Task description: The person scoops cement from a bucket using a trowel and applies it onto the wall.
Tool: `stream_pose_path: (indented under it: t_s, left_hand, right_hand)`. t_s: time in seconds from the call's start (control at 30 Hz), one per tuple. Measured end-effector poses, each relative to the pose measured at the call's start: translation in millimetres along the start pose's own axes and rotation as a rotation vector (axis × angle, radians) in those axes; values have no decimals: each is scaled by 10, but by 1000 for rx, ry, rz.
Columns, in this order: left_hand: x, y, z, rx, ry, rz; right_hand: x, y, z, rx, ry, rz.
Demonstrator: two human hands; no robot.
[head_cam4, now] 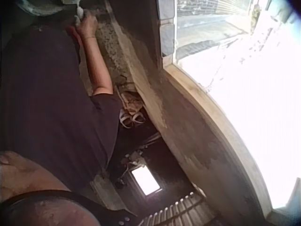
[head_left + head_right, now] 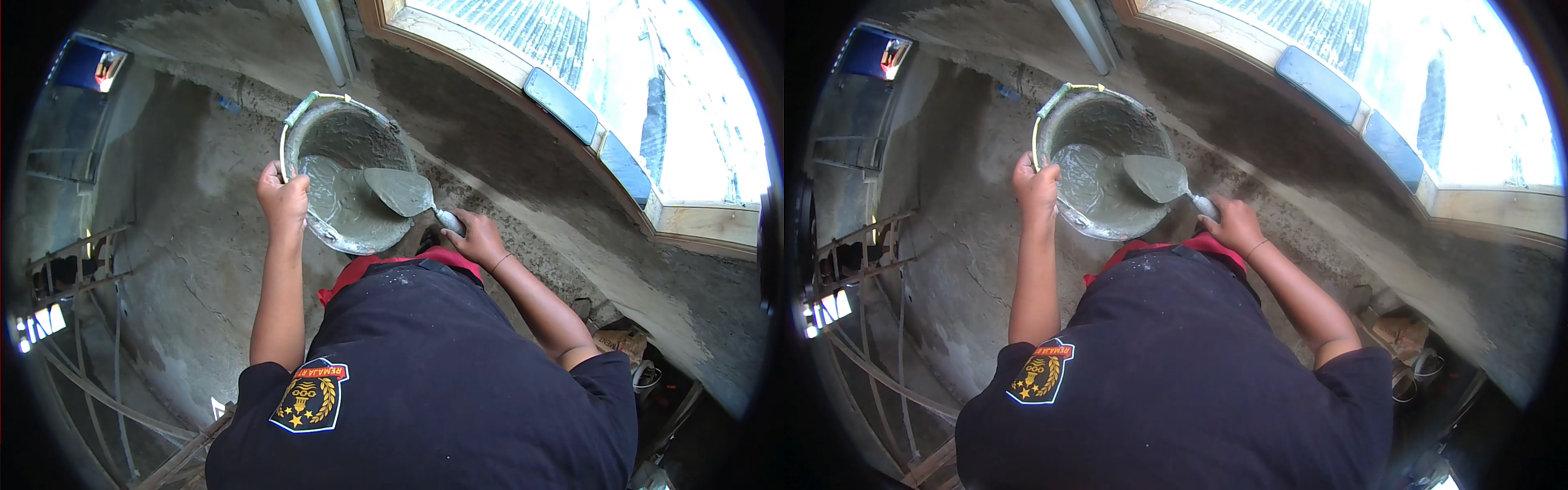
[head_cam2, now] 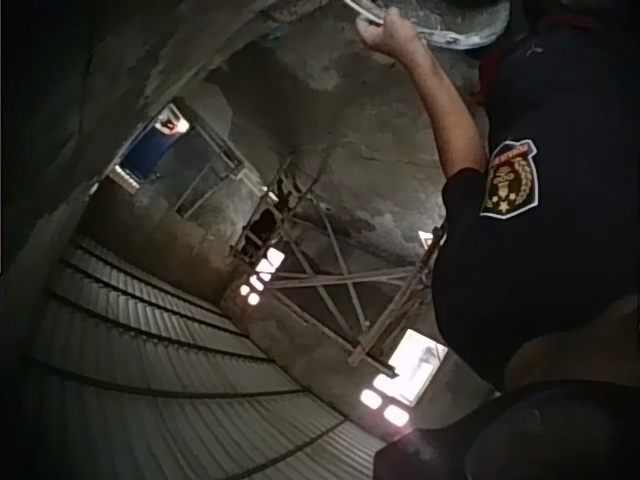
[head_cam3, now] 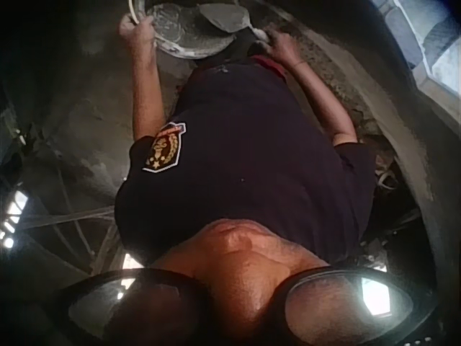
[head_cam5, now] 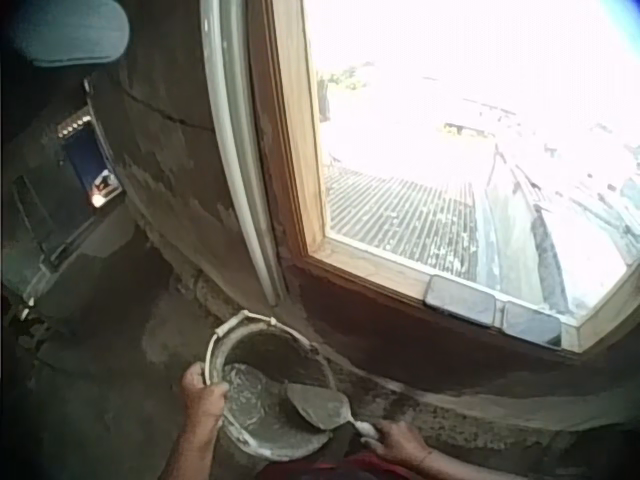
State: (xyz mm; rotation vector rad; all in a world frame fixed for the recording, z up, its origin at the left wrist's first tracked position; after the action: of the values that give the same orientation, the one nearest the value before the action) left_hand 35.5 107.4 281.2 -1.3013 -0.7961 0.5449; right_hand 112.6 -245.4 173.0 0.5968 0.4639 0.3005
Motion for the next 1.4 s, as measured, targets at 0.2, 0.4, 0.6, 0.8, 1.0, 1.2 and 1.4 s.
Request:
stream_pose_path:
  t_s: [0.2, 0.4, 0.6, 0.8, 1.0, 1.2, 1.4]
  left_hand:
    - [-7, 105, 61, -14, -28, -2]
    - [-10, 247, 79, -38, -47, 25]
    - [47, 581, 81, -44, -49, 75]
    - [99, 1099, 47, 26, 21, 98]
    - [102, 1455, -129, 61, 72, 178]
    - [93, 2052, -109, 172, 113, 125]
    - [99, 2428, -309, 117, 124, 113]
  right_hand:
    - [-3, -35, -46, 19, 66, -72]
    - [0, -8, -172, -70, 31, -109]
    - [6, -21, -371, -86, -76, -139]
    - [86, -110, -725, -65, -49, -304]
    - [231, -268, -1146, -81, -46, -406]
    - [509, -474, -1526, -149, -4, -430]
    - [930, -853, -1760, -177, 1, -386]
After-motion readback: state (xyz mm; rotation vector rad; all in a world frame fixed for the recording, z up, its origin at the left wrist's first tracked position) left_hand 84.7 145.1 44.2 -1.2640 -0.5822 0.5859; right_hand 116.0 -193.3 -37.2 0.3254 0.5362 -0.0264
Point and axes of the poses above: each hand's wrist, its own x-axis towards the middle knuckle, its own z-axis out of the back of the hand, y = z × x, the point moved 10 cm from there along x, towards the middle knuckle, and after that the axes turned 14 degrees about -z, right-handed, at the moved point
